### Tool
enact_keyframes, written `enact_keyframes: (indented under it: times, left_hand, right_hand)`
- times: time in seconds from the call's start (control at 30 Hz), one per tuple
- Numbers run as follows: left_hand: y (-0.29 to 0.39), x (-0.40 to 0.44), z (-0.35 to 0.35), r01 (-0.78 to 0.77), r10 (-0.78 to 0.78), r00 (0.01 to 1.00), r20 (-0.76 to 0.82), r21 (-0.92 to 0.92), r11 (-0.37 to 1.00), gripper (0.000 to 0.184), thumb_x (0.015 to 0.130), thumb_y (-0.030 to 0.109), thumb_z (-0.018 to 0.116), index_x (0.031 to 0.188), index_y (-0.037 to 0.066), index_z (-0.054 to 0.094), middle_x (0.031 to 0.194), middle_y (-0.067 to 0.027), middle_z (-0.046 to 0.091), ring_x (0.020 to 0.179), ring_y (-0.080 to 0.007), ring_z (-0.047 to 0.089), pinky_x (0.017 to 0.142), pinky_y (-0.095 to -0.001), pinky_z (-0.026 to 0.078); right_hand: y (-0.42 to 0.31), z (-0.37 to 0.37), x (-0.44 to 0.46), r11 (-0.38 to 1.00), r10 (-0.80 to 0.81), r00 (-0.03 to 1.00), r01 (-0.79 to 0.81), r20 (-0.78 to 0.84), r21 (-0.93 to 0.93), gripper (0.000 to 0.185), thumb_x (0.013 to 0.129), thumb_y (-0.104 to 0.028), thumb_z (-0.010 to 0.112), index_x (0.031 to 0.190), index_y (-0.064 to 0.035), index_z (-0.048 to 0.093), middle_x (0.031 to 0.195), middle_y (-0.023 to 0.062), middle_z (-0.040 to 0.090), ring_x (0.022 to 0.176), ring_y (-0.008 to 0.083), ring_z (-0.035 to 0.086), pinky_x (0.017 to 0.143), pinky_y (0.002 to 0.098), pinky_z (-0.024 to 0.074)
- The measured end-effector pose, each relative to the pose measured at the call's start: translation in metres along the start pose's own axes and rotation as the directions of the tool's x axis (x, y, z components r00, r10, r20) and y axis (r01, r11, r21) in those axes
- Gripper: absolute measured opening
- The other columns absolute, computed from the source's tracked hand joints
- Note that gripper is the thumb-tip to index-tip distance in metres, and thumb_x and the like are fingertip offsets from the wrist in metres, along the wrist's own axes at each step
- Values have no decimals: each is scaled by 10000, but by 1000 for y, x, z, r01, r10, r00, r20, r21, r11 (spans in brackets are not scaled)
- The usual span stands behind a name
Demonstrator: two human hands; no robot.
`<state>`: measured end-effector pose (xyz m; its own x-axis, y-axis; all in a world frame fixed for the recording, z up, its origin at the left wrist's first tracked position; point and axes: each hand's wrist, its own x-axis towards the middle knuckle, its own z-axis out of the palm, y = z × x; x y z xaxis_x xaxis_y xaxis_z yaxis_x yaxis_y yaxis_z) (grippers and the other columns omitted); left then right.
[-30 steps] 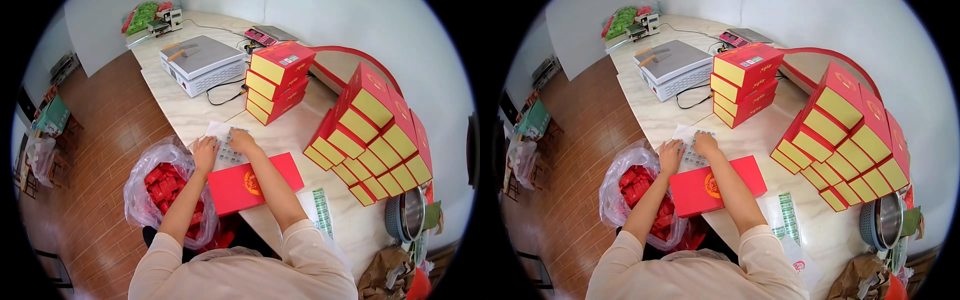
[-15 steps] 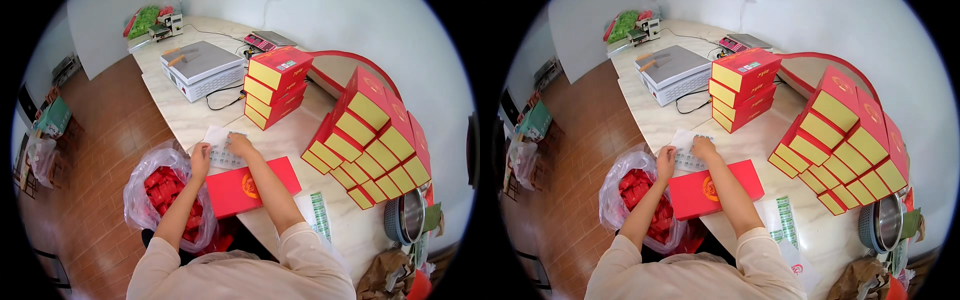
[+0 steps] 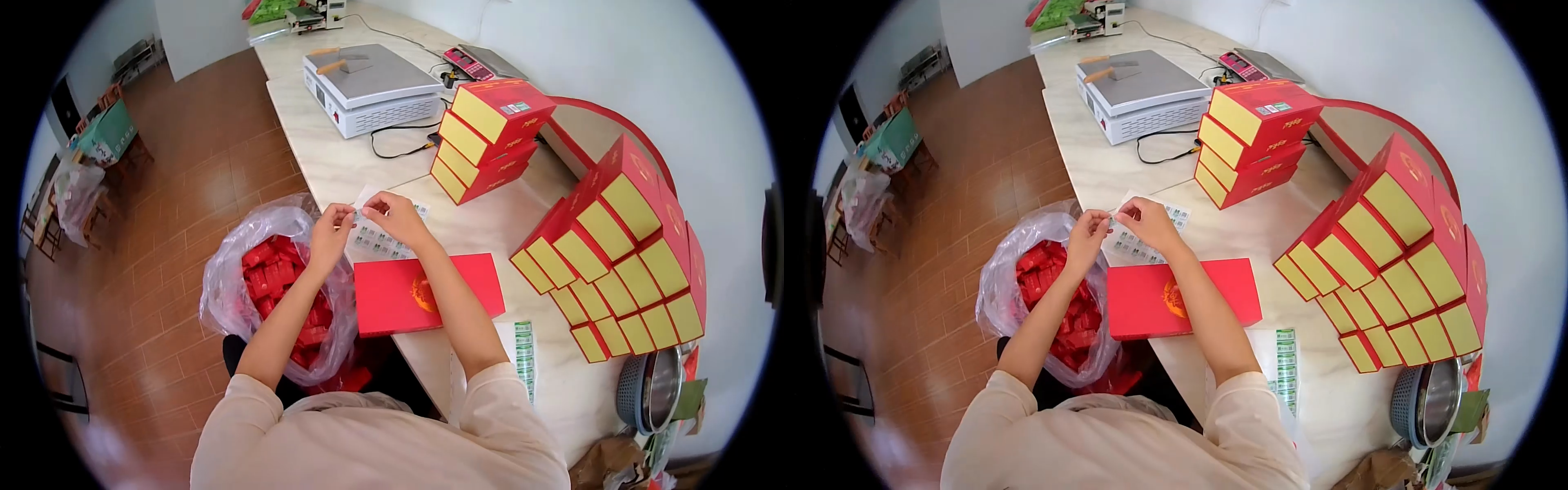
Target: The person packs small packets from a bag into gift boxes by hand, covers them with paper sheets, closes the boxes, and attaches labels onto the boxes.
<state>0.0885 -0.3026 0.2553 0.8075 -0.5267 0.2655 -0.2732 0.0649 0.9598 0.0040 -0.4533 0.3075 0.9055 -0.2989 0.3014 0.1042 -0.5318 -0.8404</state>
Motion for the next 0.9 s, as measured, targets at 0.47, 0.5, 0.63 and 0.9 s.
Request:
enact_keyframes:
  times: [0.47, 0.5, 0.63, 0.9]
  left_hand:
    - [18, -110, 16, 238, -197, 961, 194, -217, 947, 333, 928, 163, 571, 1216, 17, 494, 1088, -113, 609, 1012, -143, 566, 894, -275, 438]
    - [27, -122, 16, 273, -223, 952, 209, -258, 927, 320, 927, 170, 575, 1197, 16, 499, 1073, -98, 609, 1010, -133, 557, 894, -266, 432]
    - [36, -139, 13, 426, -363, 903, 231, -367, 827, 251, 985, 202, 484, 1164, 32, 526, 1029, -58, 592, 982, -107, 534, 882, -241, 413]
    - [32, -135, 1, 492, -386, 870, 306, -506, 708, 443, 1029, 314, 308, 1224, -6, 543, 1204, -93, 575, 1120, -160, 526, 1006, -299, 366]
  right_hand:
    - [-47, -20, -39, 975, 151, 977, -122, -148, 186, 89, 891, -26, 568, 968, 11, 594, 801, 37, 624, 702, 109, 557, 648, 252, 465]
    - [-62, -17, -51, 984, 111, 985, -91, -131, 152, 129, 898, -44, 565, 1013, 11, 588, 810, 23, 606, 719, 97, 540, 674, 241, 453]
    - [-83, -2, -100, 982, 135, 990, -140, 48, 125, 280, 924, -20, 511, 1203, -4, 503, 838, 21, 558, 796, 94, 521, 759, 243, 430]
    - [-62, 31, -126, 989, 146, 987, -148, -63, -22, 325, 891, 28, 515, 1211, -30, 503, 873, 112, 550, 814, 216, 550, 760, 325, 451]
